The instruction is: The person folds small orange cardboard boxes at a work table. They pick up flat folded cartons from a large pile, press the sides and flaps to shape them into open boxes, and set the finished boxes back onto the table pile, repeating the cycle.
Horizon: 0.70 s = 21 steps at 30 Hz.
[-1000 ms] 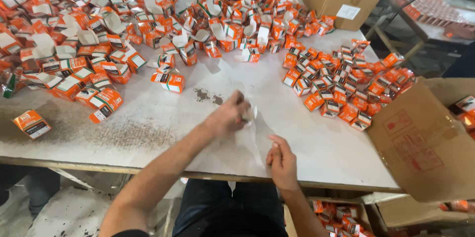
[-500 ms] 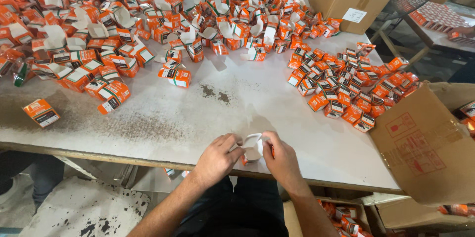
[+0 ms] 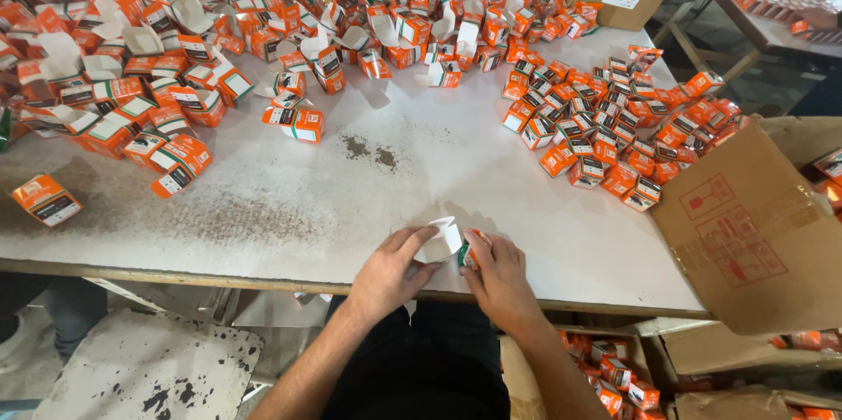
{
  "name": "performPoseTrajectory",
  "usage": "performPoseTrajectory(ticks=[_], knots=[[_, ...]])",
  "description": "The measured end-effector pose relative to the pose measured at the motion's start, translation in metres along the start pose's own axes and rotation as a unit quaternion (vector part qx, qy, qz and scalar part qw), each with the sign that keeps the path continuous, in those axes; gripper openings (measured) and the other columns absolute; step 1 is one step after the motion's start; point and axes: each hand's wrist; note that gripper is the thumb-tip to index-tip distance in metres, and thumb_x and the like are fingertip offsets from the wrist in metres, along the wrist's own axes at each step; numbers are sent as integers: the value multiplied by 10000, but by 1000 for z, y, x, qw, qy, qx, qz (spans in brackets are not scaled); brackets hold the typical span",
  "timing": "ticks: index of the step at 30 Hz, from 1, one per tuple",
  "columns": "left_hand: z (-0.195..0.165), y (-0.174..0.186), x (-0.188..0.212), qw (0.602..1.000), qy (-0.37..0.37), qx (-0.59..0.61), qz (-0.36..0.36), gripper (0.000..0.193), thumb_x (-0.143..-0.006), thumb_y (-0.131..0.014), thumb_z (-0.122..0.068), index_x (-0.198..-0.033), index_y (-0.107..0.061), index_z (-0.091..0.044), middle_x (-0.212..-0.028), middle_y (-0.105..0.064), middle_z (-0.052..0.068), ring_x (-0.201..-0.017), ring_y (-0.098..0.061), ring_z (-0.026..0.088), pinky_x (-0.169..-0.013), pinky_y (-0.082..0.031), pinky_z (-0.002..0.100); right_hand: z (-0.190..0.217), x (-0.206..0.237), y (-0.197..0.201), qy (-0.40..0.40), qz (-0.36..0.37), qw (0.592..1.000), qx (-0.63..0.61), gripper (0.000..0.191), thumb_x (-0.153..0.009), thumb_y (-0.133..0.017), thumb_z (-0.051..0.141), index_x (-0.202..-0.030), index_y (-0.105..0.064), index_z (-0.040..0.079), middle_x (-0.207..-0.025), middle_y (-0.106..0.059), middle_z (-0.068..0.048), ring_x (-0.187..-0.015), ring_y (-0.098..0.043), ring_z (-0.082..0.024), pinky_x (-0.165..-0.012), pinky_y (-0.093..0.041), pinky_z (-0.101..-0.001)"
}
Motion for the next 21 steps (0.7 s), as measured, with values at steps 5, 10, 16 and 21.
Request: performPoseTrajectory(ticks=[5, 10, 16, 21], knots=[[-7, 2, -2, 1000, -9, -21, 12, 609, -806, -807, -115, -1364, -562, -124, -1142, -689, 108, -939, -707, 289, -774, -609, 378, -6, 9, 1, -183, -71, 938, -285, 597, -881, -798, 124, -1352, -436, 57, -1100, -699, -119, -874, -655, -248, -778, -555, -359], [-4, 1, -4, 998, 34, 21, 48, 748, -792, -811, -119, -1464, -483, -154, -1109, -690, 102, -822, -714, 272, -781, -584, 392, 17, -16, 19, 42, -95, 991, -83, 431, -850, -744, 39, -1254, -594, 43, -1210, -612, -167, -933, -647, -287, -814, -546, -391], [0, 0, -2, 998, -51, -3, -19, 638, -753, -819, -89, -1334, -558, -47, -1193, -681, 143, -994, -682, 331, -784, -583, 400, 31, -54, 32, 125, 27, 991, -26, 336, -836, -696, 26, -1169, -652, 46, -1113, -621, -119, -972, -629, -325, -844, -508, -444], [-1, 1, -2, 1000, -26, -12, -6, 498, -772, -813, -101, -1222, -610, -33, -1126, -687, 124, -1010, -686, 332, -822, -575, 407, 28, -53, 22, 115, 15, 992, -56, 311, -900, -713, 64, -1203, -642, 74, -1141, -636, -102, -1019, -629, -322, -901, -508, -430]])
Point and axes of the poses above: each hand's wrist, its own x-axis away from the middle knuckle, its own y-axis out of the back of the hand, z = x × y
